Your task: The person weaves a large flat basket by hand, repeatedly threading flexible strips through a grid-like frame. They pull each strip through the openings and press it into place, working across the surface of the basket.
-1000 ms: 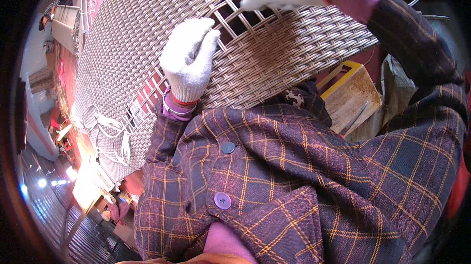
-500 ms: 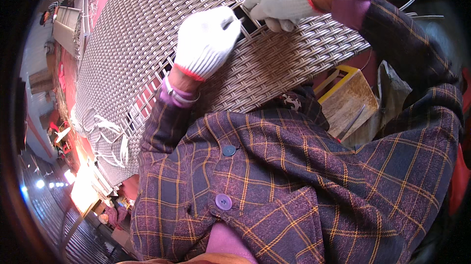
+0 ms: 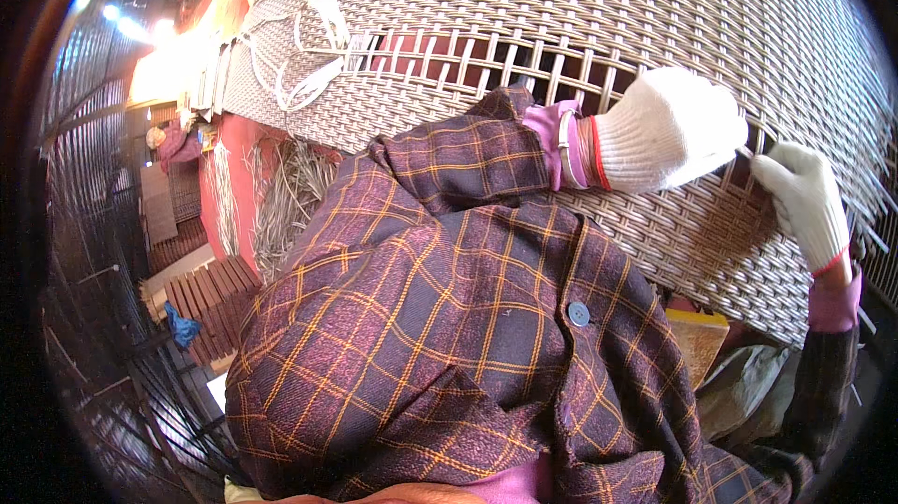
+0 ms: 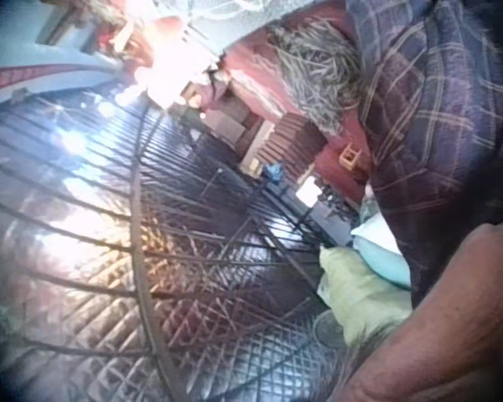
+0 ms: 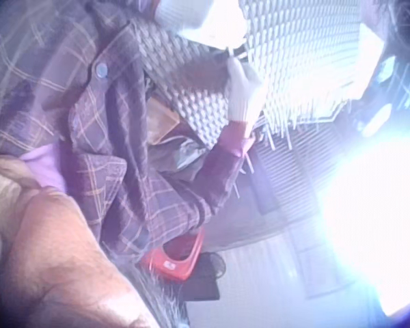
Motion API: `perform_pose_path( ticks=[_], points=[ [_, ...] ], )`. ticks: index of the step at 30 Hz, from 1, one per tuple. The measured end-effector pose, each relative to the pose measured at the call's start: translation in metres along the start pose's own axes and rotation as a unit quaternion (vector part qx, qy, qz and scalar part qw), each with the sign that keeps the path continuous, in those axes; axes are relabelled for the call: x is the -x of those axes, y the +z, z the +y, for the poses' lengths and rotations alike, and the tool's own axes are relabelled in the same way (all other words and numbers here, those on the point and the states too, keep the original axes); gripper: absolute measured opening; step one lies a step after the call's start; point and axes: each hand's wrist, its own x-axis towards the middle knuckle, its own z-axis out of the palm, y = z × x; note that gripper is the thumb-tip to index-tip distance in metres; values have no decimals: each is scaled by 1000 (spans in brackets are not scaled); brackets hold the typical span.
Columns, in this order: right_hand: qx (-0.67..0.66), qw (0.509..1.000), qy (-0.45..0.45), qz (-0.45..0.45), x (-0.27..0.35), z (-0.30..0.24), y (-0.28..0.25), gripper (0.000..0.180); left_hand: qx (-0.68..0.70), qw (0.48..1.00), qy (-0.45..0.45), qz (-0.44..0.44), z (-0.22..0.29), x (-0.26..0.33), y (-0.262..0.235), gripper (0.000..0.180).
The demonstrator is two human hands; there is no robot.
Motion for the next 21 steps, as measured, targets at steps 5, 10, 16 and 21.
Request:
perform_pose_path(
  ticks=[5, 10, 16, 21],
  points=[
    [67, 990, -102, 68, 15, 50, -18, 33, 40, 999, 5, -22, -6, 4, -8, 9],
    [75, 992, -35, 97, 6, 93, -28, 32, -9, 984, -114, -138, -31, 39, -60, 9],
    [83, 992, -37, 92, 2, 104, -34, 33, -52, 976, -206, 43, -75, 169, -193, 16],
    [64, 995, -27, 74, 0, 93, -34, 34, -398, 847, -324, -140, -127, 241, -327, 14]
  ],
)
